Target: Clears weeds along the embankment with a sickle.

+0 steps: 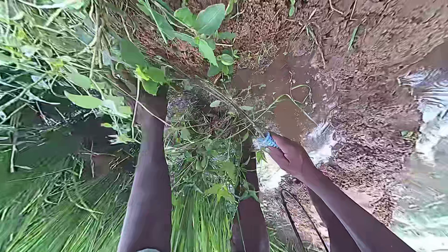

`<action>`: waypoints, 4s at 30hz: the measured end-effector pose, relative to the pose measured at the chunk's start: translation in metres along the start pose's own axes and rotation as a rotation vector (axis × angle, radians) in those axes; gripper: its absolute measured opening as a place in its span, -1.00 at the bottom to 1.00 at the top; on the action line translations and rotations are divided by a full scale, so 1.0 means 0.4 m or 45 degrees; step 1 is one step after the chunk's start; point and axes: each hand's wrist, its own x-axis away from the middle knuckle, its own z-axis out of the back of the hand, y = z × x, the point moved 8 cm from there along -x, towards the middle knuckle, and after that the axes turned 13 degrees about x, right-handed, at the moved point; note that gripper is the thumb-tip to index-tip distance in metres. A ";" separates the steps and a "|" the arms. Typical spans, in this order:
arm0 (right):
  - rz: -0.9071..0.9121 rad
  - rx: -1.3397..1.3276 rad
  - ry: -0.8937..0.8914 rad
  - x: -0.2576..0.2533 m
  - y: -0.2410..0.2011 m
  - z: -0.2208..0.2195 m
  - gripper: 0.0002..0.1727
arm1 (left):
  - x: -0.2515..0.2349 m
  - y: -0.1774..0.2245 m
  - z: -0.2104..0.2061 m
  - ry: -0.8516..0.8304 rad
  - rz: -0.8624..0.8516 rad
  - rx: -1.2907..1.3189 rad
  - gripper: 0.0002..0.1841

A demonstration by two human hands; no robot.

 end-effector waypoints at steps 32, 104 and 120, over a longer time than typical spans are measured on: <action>0.054 0.563 -0.393 -0.045 0.055 0.003 -0.50 | 0.294 -0.192 -0.189 -0.502 0.234 0.105 -0.53; -0.469 0.423 -0.263 0.681 0.490 0.236 -0.43 | 0.763 0.293 -0.655 -0.893 -0.384 0.067 -0.70; -0.524 -0.003 -0.336 0.132 0.197 0.002 -0.41 | 0.851 0.028 -0.364 -0.301 0.824 0.990 -0.43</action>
